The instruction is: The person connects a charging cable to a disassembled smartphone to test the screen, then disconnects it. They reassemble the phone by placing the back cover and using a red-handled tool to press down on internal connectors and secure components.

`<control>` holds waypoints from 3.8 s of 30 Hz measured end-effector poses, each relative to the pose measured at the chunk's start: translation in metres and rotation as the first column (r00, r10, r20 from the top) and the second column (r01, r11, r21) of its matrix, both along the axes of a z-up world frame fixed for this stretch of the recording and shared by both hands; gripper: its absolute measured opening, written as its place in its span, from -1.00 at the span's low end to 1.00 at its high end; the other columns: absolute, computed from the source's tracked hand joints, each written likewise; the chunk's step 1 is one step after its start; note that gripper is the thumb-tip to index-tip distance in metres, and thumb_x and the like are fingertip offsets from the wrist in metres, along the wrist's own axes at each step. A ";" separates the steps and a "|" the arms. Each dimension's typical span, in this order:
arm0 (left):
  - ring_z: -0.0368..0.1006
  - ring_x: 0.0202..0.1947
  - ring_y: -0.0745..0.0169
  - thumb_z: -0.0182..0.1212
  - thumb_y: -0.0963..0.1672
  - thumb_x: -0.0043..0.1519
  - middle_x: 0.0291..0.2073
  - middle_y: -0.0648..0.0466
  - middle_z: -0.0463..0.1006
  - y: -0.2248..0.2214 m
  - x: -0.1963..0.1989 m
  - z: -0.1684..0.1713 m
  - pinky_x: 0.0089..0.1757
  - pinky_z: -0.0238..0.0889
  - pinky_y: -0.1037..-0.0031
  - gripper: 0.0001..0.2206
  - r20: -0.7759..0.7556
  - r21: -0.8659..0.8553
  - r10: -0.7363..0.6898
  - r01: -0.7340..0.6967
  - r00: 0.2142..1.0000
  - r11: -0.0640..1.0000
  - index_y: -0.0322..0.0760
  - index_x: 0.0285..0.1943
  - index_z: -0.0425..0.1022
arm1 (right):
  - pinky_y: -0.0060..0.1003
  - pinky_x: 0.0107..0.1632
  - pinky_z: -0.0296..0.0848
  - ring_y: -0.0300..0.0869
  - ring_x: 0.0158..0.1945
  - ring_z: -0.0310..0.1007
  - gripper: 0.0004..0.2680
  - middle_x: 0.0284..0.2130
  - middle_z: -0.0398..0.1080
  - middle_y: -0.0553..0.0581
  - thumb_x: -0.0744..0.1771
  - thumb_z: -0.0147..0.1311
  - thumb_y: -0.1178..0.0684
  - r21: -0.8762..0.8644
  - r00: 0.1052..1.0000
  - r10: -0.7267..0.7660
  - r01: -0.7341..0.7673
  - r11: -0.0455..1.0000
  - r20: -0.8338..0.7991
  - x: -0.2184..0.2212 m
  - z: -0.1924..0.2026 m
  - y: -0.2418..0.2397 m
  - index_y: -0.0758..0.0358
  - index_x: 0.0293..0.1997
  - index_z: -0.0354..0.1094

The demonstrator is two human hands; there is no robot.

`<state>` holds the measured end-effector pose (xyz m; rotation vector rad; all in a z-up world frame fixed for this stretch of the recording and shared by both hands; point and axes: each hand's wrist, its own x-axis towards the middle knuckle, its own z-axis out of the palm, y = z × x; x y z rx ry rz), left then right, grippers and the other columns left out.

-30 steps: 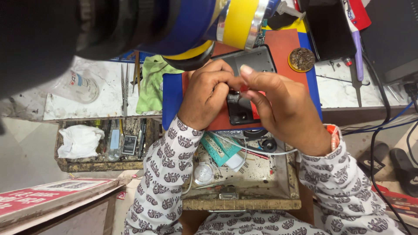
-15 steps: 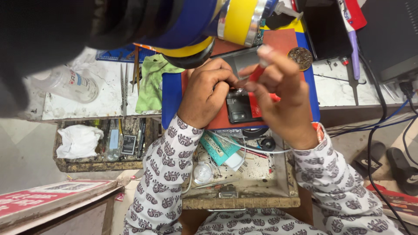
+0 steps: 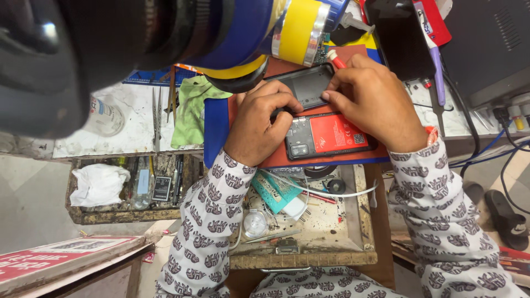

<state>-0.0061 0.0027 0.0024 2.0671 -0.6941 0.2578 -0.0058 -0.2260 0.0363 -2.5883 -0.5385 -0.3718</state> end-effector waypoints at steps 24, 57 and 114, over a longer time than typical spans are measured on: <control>0.51 -0.05 0.21 0.19 -0.15 0.28 -0.15 0.13 0.59 0.000 -0.004 0.006 -0.01 0.22 0.33 -0.87 0.025 -0.043 0.009 -0.008 1.000 0.999 -0.25 -0.12 0.62 | 0.10 -0.25 0.41 0.22 -0.30 0.45 -0.87 -0.24 0.37 0.32 0.40 0.10 0.08 -0.112 0.999 0.039 -0.038 0.993 0.008 0.001 0.001 0.015 0.37 -0.14 0.38; 0.47 -0.10 0.33 0.36 -0.18 0.29 -0.18 0.10 0.55 0.009 0.010 -0.007 0.01 0.33 0.49 -0.87 -0.092 -0.397 -0.250 0.195 0.964 0.897 -0.36 -0.12 0.52 | -0.39 0.07 0.55 -0.24 -0.01 0.46 -0.78 0.11 0.34 0.16 0.37 0.24 0.24 0.660 0.982 0.108 -0.184 0.729 0.154 -0.029 -0.017 0.033 0.37 0.13 0.40; 0.40 -0.12 0.10 0.47 -0.04 0.09 -0.23 0.09 0.46 -0.004 -0.090 0.016 0.02 0.11 0.24 -0.62 0.185 0.119 0.251 -0.275 0.950 0.954 -0.28 0.01 0.55 | -0.20 0.17 0.58 0.00 0.20 0.58 -0.44 0.35 0.27 0.41 0.44 -0.07 0.43 0.524 0.883 0.440 -0.455 0.720 0.161 -0.045 -0.019 0.036 0.04 0.52 -0.35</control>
